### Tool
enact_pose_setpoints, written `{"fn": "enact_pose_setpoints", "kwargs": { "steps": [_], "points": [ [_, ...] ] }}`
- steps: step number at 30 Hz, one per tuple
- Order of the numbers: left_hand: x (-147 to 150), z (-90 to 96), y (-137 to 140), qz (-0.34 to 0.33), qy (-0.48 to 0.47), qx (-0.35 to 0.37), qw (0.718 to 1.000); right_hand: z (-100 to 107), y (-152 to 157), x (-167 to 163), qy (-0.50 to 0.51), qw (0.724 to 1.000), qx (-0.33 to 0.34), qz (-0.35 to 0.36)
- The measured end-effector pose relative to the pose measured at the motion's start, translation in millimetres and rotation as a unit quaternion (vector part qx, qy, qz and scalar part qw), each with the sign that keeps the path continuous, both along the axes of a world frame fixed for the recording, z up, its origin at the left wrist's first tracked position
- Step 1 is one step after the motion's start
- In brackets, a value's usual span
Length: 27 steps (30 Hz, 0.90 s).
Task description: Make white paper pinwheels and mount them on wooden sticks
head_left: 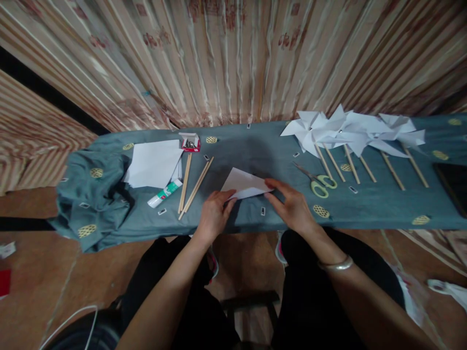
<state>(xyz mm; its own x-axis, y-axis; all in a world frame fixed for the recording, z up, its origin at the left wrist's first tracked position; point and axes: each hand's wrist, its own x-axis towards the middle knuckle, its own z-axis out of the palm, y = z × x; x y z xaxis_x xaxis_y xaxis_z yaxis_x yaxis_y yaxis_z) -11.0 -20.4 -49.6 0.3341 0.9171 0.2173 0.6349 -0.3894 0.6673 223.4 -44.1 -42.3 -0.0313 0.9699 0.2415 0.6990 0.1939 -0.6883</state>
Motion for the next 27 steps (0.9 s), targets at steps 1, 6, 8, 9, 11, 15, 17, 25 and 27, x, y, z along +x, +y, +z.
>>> {"fn": "enact_pose_setpoints", "kwargs": {
  "steps": [1, 6, 8, 9, 11, 15, 17, 25, 27],
  "points": [
    [0.8, -1.3, 2.2, 0.016, 0.0, -0.006, 1.0, -0.3, 4.7, -2.5, 0.005, 1.0, -0.003, -0.014],
    [2.1, -5.9, 9.4, 0.068, -0.003, -0.033, 0.997, -6.4, 21.6, -17.4, -0.012, 0.999, 0.011, -0.04],
    [1.5, -6.9, 10.5, 0.073, -0.023, -0.024, 0.997, -8.9, 24.8, -22.4, -0.04, 0.998, 0.017, -0.039],
    [1.0, -7.3, 10.7, 0.072, -0.032, -0.016, 0.997, -9.7, 25.7, -24.5, -0.058, 0.997, 0.024, -0.04],
    [0.0, -8.0, 10.9, 0.065, -0.041, 0.001, 0.997, -10.6, 26.7, -27.9, -0.098, 0.993, 0.041, -0.046],
    [-1.9, -8.4, 10.8, 0.058, -0.029, 0.017, 0.998, -10.8, 25.6, -34.6, -0.175, 0.981, 0.071, -0.037],
    [-2.2, -8.0, 11.0, 0.059, -0.02, 0.02, 0.998, -11.7, 24.2, -39.1, -0.201, 0.976, 0.082, -0.001],
    [-4.0, -6.7, 10.3, 0.042, 0.052, 0.049, 0.997, -21.7, 21.0, -54.1, -0.251, 0.959, 0.091, 0.091],
    [-4.9, -5.5, 9.7, 0.033, 0.089, 0.063, 0.993, -22.0, 20.0, -55.6, -0.254, 0.96, 0.081, 0.088]
  ]
}}
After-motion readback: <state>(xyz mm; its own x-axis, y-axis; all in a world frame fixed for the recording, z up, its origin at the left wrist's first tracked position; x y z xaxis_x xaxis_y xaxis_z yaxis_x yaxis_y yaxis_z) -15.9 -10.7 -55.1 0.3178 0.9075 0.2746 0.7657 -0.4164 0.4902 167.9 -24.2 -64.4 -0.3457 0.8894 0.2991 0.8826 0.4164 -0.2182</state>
